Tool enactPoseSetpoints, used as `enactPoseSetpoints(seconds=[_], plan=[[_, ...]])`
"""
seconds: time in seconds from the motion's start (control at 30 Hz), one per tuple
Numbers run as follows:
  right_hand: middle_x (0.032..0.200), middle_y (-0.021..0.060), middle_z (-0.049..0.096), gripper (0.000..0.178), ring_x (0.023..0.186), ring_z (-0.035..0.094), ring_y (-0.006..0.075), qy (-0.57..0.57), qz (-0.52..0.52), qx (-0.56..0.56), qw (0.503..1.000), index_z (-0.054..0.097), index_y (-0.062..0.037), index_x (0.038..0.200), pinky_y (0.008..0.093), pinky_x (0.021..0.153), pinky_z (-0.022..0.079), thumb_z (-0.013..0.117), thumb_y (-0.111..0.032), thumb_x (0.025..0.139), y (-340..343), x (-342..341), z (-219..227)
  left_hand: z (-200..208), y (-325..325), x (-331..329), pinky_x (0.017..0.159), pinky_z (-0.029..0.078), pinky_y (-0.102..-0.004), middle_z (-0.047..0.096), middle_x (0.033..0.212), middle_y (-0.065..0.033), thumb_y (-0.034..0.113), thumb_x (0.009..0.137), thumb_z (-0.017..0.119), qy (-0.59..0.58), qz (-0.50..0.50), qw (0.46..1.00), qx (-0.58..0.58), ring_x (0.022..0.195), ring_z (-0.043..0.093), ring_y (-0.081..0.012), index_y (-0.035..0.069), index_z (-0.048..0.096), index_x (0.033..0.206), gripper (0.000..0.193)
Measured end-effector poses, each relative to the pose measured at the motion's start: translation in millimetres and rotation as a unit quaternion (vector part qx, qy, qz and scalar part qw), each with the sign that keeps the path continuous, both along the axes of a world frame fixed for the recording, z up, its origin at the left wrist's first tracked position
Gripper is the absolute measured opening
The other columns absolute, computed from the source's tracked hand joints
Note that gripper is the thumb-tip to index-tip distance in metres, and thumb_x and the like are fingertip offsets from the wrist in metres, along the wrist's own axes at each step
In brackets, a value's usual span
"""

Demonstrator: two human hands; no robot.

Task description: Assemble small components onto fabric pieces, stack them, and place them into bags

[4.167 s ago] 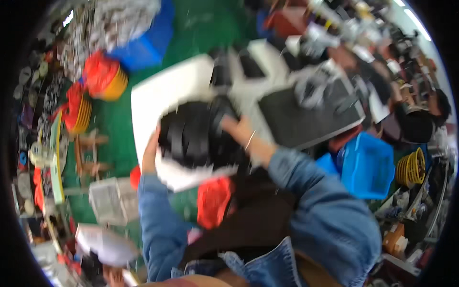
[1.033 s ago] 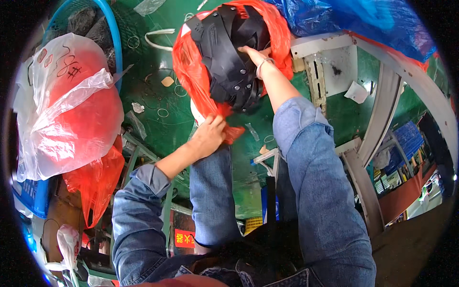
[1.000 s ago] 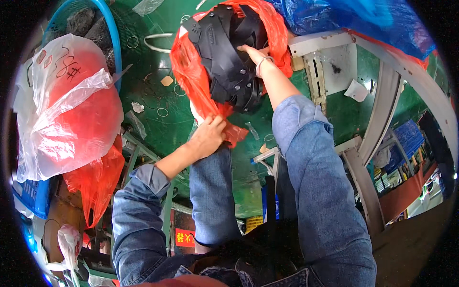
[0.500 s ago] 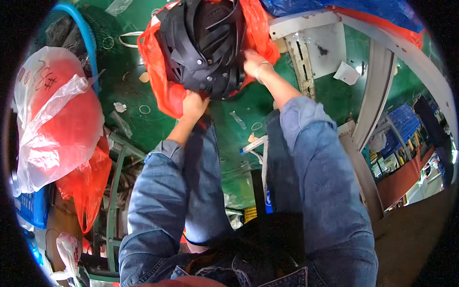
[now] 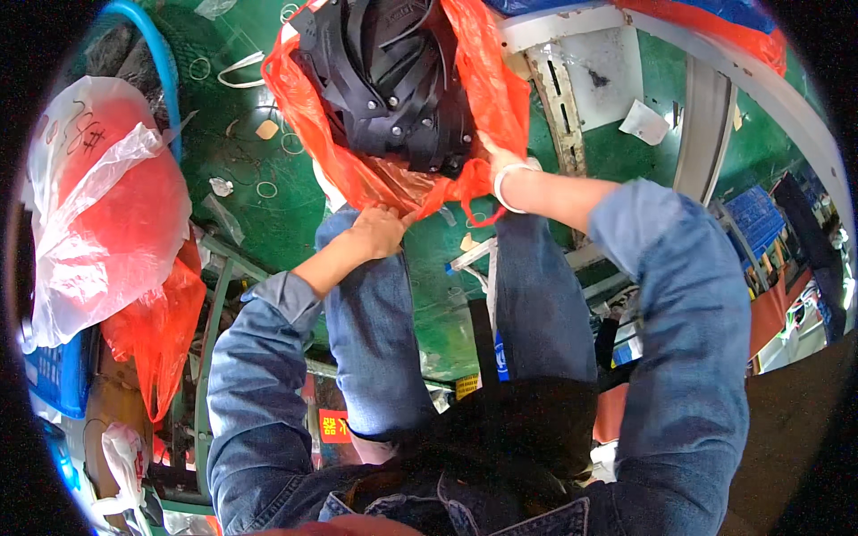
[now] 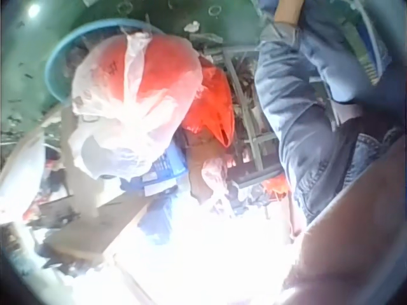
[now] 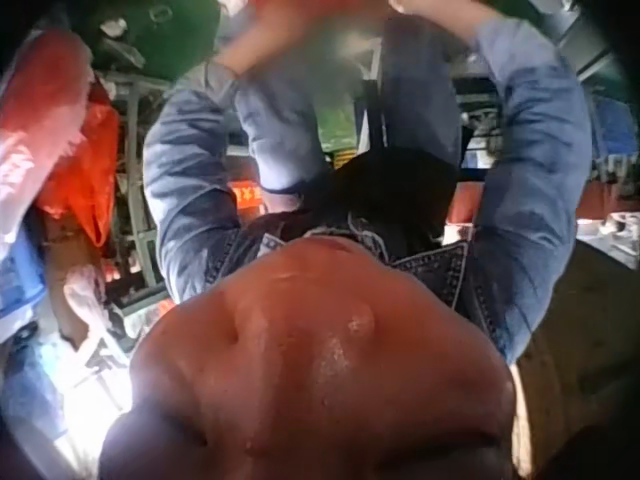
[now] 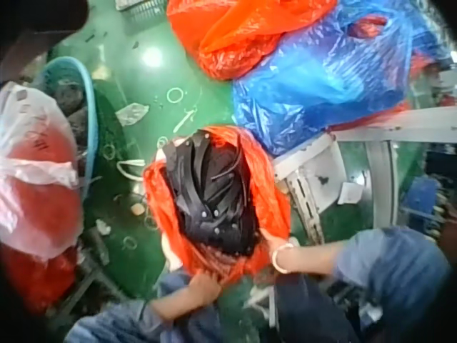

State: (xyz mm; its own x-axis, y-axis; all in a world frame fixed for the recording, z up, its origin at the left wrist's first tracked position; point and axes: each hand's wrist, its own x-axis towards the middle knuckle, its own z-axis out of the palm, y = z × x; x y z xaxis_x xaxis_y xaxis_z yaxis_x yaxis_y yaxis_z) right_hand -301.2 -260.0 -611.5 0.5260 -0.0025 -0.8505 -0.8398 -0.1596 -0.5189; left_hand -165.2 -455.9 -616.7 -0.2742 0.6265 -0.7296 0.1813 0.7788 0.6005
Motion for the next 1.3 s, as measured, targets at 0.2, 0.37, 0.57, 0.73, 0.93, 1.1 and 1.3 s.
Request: enactPoseSetpoints(seconds=[0.2,0.37,0.57,0.73,0.93,1.1,1.3], plan=[[0.128,0.0039,0.05,0.031,0.123,0.042,0.0174,0.045,-0.205,-0.019,0.977,0.067,-0.0136,0.103,0.0607,0.106,0.004,0.057,-0.025,0.076,42.2,-1.2,-5.0,-26.7,-46.4,-104.6,0.09,0.038,-0.0466,0.055,0.109,-0.0211,0.019,0.07,0.072,0.355,0.385,0.85,-0.061,0.108,0.049,-0.0363,0.002,0.041,0.124,0.064],[0.114,0.0115,0.058,0.033,0.109,0.052,0.0283,-0.011,-0.625,0.089,0.776,0.064,-0.0057,0.097,0.035,0.095,0.037,0.062,-0.026,0.071,14.5,29.5,-8.5,-89.8,-104.4,-172.1,0.09,0.043,-0.0399,0.06,0.105,-0.0195,0.026,0.073,0.069,0.18,0.579,0.75,-0.265,0.097,0.057,-0.0364,0.004,0.045,0.123,0.06],[0.111,0.0131,0.061,0.045,0.104,0.057,0.0241,-0.061,-0.176,0.03,0.982,0.056,-0.0054,0.115,0.0354,0.091,0.04,0.058,-0.03,0.077,13.4,44.0,-6.8,-77.3,-165.7,-210.3,0.068,0.048,-0.0304,0.063,0.085,-0.013,0.012,0.082,0.053,0.217,0.791,0.572,-0.007,0.073,0.06,-0.0194,-0.001,0.061,0.095,0.02],[0.096,0.0126,0.058,0.032,0.097,0.055,0.0292,0.058,-0.45,-0.196,0.869,0.059,-0.0054,0.1,0.0398,0.083,0.043,0.058,-0.028,0.078,-43.7,-16.0,23.6,-11.7,-162.2,-198.1,0.066,0.046,-0.0234,0.057,0.079,-0.0066,-0.005,0.083,0.039,0.024,0.822,0.522,0.225,0.069,0.056,-0.0134,0.002,0.05,0.088,0.014],[0.107,0.0205,0.055,0.034,0.089,0.058,0.0388,0.35,-0.827,-0.308,0.314,0.058,-0.0008,0.095,0.0457,0.08,0.046,0.06,-0.03,0.078,-100.7,-103.7,-36.0,30.5,-155.4,-199.0,0.067,0.04,-0.0184,0.055,0.079,0.0,0.003,0.084,0.053,-0.005,0.814,0.536,0.224,0.071,0.051,-0.0053,0.004,0.052,0.091,0.007],[0.093,0.0205,0.063,0.031,0.09,0.061,0.0358,0.351,-0.884,-0.198,0.236,0.061,-0.0043,0.1,0.0429,0.082,0.047,0.058,-0.021,0.073,-62.3,-122.4,-85.8,53.5,-142.4,-197.2,0.063,0.04,-0.0179,0.056,0.075,0.0013,0.005,0.084,0.057,0.029,0.768,0.605,0.208,0.067,0.05,-0.0042,0.003,0.053,0.091,0.009],[0.099,0.021,0.063,0.044,0.099,0.059,0.0321,0.238,-0.78,-0.032,0.578,0.061,0.003,0.102,0.0378,0.086,0.046,0.06,-0.03,0.072,-58.5,-157.9,-49.4,73.5,-133.1,-201.7,0.054,0.038,-0.0193,0.048,0.059,0.0044,0.012,0.084,0.061,0.151,0.643,0.75,0.045,0.056,0.042,-0.0035,0.004,0.05,0.075,0.016]])
